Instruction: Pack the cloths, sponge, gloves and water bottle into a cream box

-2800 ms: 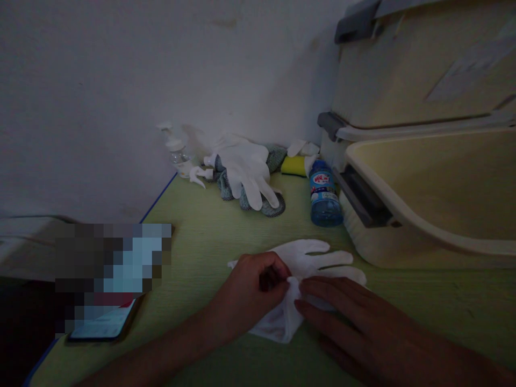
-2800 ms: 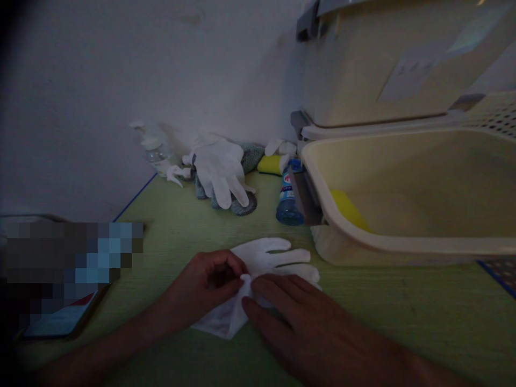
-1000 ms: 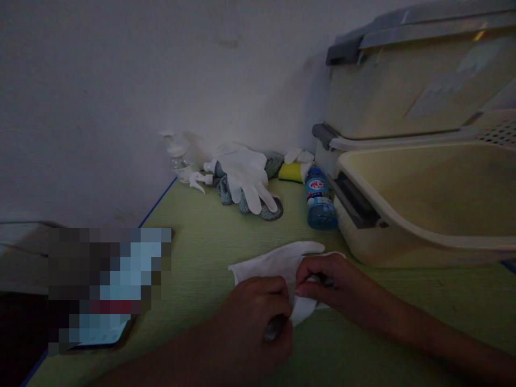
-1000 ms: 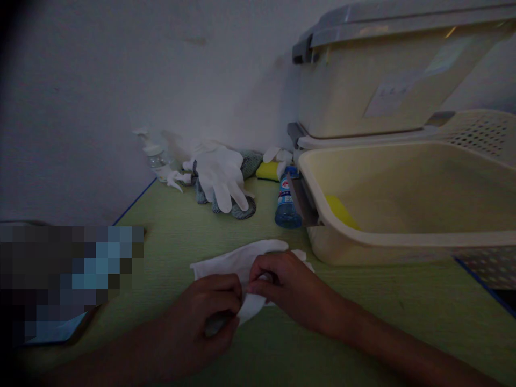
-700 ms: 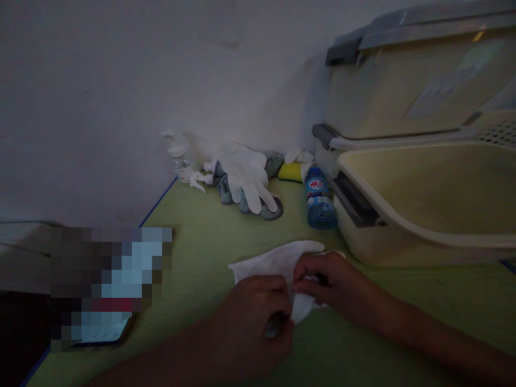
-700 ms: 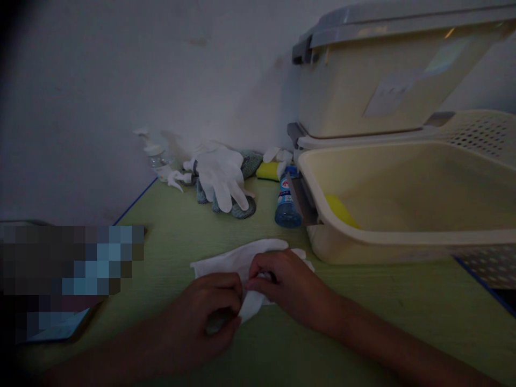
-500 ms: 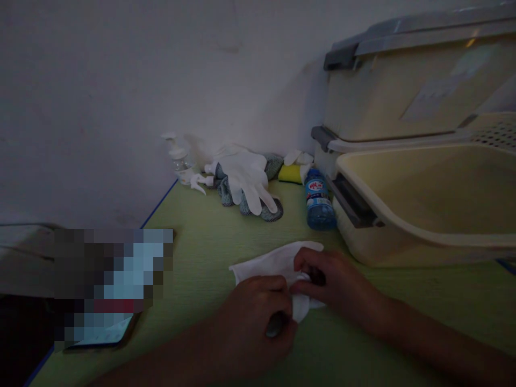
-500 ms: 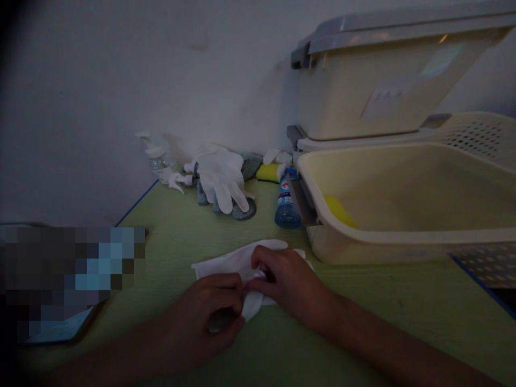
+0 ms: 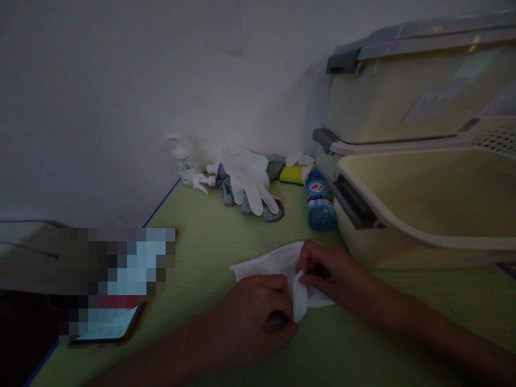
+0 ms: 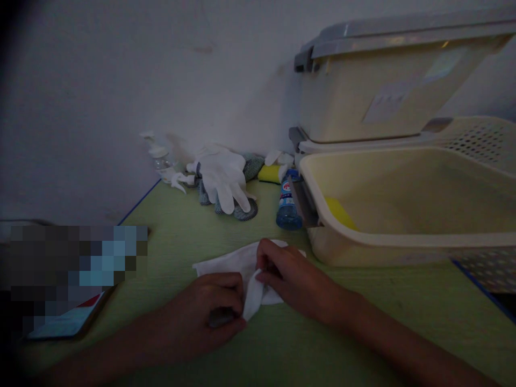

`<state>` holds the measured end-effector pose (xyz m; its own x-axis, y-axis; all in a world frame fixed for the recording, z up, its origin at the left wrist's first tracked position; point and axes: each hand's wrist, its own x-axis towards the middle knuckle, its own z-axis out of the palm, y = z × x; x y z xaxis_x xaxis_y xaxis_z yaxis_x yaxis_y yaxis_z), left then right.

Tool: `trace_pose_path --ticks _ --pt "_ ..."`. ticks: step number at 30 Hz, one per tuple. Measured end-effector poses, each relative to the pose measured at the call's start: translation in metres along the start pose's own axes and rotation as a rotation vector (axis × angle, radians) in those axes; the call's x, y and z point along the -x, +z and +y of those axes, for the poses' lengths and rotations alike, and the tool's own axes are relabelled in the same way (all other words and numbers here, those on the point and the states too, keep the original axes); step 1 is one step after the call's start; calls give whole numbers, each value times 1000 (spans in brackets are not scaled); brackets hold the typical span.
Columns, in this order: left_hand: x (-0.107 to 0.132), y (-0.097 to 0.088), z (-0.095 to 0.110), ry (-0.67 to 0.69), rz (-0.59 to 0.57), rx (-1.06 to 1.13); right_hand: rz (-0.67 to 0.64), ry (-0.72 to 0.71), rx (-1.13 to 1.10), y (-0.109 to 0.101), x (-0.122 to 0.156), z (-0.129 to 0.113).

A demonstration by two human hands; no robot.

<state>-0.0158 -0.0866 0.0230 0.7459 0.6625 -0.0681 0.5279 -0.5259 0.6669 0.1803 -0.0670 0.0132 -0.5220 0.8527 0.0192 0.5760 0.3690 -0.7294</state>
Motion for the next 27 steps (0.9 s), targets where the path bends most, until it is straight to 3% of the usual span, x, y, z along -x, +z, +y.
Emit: trace_pose_path --ticks 4,9,13,17,20,24,27 --pt "3 -1 4 27 -44 -10 49 -49 133 5 3 -2" --pt "4 -4 13 88 -146 -28 21 -58 212 2 3 -8" --pt "5 -5 20 202 -254 -34 26 -83 257 -1 3 -11" --pt "8 -3 20 356 -265 -99 64 -89 263 1 2 -9" --pt "7 -2 9 467 -181 -65 108 -145 311 1 2 -4" --pt "-1 -3 -17 419 174 -106 159 -290 460 0 1 4" --pt "-7 -5 -32 379 192 -251 173 -337 534 0 0 10"
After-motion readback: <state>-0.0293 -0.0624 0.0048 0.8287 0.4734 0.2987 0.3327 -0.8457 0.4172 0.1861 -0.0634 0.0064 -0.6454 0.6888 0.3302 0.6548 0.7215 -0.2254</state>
